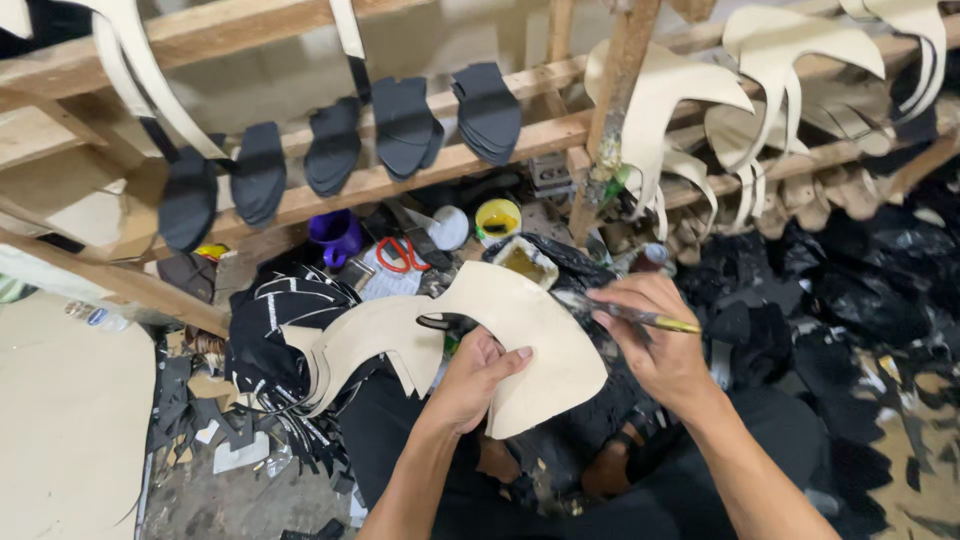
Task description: The person sits on the floor and applies glue to the edges of beige shoe upper parts using a brush. They repeatedly dip the brush into a container, coat the edges, and place the treated parts on a wooden shelf.
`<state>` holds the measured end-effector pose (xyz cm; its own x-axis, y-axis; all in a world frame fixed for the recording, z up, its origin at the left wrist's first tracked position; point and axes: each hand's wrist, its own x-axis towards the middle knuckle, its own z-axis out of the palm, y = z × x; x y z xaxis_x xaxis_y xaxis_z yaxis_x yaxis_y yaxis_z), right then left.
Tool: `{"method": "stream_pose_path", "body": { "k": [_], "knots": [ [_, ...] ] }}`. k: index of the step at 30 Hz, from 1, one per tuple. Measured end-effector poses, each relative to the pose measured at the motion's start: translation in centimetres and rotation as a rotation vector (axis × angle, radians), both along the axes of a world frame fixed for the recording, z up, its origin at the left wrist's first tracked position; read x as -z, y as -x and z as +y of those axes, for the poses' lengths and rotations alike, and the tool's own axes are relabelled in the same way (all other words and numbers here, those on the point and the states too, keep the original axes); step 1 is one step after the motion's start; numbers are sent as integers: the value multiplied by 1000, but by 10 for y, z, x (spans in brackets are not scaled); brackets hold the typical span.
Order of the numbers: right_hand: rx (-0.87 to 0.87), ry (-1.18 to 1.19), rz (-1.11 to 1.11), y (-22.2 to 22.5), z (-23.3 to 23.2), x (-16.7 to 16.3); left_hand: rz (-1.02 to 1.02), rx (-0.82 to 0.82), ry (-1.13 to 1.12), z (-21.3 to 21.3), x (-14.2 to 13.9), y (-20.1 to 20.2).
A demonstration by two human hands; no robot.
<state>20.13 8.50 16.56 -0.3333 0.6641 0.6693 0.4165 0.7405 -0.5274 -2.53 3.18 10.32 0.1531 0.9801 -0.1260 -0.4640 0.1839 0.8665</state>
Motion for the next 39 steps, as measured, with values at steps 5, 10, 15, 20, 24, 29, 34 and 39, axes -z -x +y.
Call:
{"method": "stream_pose_path", "body": {
  "k": [5,10,15,20,24,29,34,39],
  "knots": [
    [-54,-25,-92,2,-2,-6,37,-43,0,3,6,1],
    [-49,-25,-199,-2,-3,-10,130,-135,-17,4,14,5],
    [-75,0,-190,0,-2,-3,39,-176,-60,9,17,4],
    [-45,176,-101,-4,17,23,43,-385,-158,14,16,17],
    [131,228,-6,14,55,72,-64,-332,14,12,14,33],
    [174,325,-89,48,101,138,-136,-327,-6,11,4,49],
    [200,231,-336,68,122,162,-167,-322,-37,11,-9,55],
    [149,185,-337,61,124,153,-10,-370,-9,9,-5,60]
  ]
}}
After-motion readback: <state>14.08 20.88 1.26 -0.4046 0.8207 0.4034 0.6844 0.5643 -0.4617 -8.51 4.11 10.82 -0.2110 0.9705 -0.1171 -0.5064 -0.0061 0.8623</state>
